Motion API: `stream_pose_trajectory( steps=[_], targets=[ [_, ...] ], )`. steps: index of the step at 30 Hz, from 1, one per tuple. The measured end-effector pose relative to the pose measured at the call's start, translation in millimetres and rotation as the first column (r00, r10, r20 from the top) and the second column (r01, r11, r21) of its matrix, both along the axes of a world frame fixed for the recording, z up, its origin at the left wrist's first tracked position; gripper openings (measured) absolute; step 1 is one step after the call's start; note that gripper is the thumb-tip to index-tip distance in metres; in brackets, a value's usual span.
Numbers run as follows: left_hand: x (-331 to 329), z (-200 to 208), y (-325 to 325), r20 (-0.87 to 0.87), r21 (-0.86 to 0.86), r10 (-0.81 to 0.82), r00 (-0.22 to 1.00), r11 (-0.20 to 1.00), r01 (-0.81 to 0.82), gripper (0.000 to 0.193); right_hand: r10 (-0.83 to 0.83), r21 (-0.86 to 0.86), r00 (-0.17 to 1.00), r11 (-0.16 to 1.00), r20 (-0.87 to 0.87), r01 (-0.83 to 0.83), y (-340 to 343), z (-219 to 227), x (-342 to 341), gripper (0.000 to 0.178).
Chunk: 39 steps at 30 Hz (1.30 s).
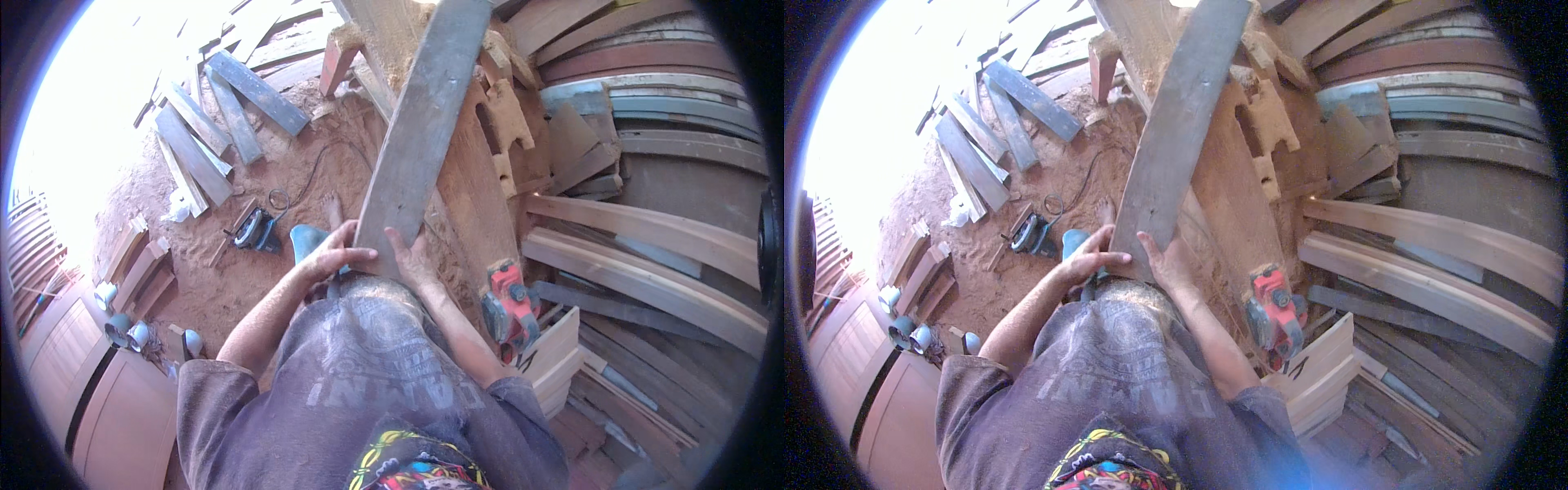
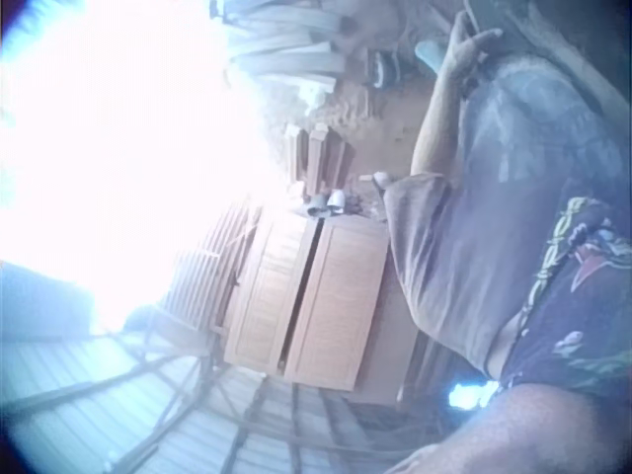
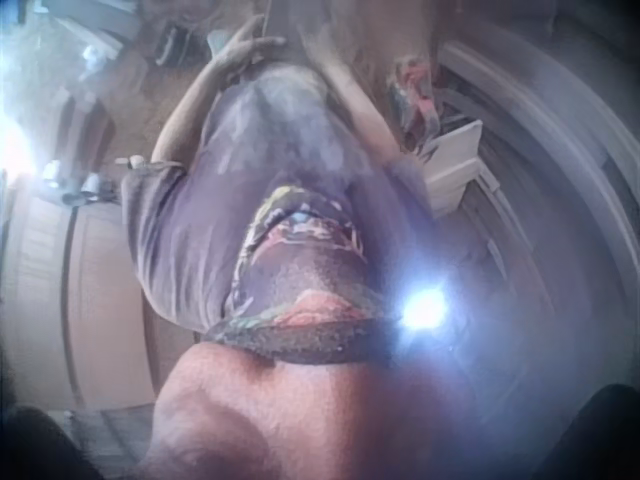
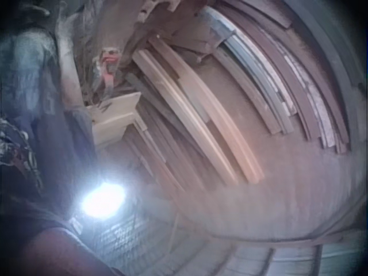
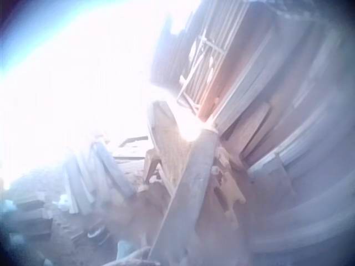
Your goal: The person uses a circular saw to cut a wooden plank, then picks up another plank and smooths its surface with an electric sander. The person handles the planks and tools directly, moving between cutting and sanding operations.
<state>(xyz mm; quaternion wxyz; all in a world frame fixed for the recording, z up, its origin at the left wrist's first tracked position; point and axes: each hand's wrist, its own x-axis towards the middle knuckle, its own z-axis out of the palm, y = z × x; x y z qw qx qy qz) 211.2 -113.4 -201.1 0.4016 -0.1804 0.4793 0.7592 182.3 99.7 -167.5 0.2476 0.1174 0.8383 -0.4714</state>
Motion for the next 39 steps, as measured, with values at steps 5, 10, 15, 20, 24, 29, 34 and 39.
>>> stream_pose_trajectory(
  steps=[5, 10, 15, 20, 24, 29, 34, 39],
  targets=[
    [-2, 31, 53, 0.102, -0.027, 0.046, 0.994, 0.999, -0.043, 0.080, 0.241, -0.074, 0.971, 0.968, 0.002, -0.240, 55, 3, -34, 0.107],
    [-22, 48, 75, 0.026, 0.056, 0.153, 0.988, 0.986, -0.154, 0.075, 0.386, 0.125, 0.866, 0.888, 0.319, -0.442, 68, 47, -94, 0.103],
    [-39, 118, 63, -0.130, 0.233, 0.336, 0.933, 0.925, -0.300, 0.090, 0.340, -0.226, 0.939, 0.911, -0.058, -0.344, 77, 116, -131, 0.110],
    [-84, 215, 57, -0.491, 0.396, 0.480, 0.727, 0.866, -0.304, 0.107, 0.160, -0.762, 0.885, 0.457, -0.437, -0.459, 80, 190, -169, 0.102],
    [-113, 252, 60, -0.626, 0.350, 0.486, 0.609, 0.874, -0.338, 0.090, 0.117, -0.749, 0.873, 0.467, -0.474, -0.469, 65, 229, -191, 0.082],
    [-121, 258, 64, -0.677, 0.289, 0.455, 0.579, 0.887, -0.360, 0.082, 0.024, -0.745, 0.858, 0.483, -0.514, -0.460, 56, 236, -190, 0.059],
    [-119, 265, 65, -0.680, 0.256, 0.448, 0.581, 0.887, -0.383, 0.085, 0.079, -0.716, 0.859, 0.517, -0.506, -0.469, 61, 231, -195, 0.065],
    [-120, 258, 62, -0.693, 0.270, 0.435, 0.575, 0.896, -0.352, 0.086, 0.064, -0.731, 0.874, 0.519, -0.483, -0.442, 58, 231, -193, 0.068]
  ],
)
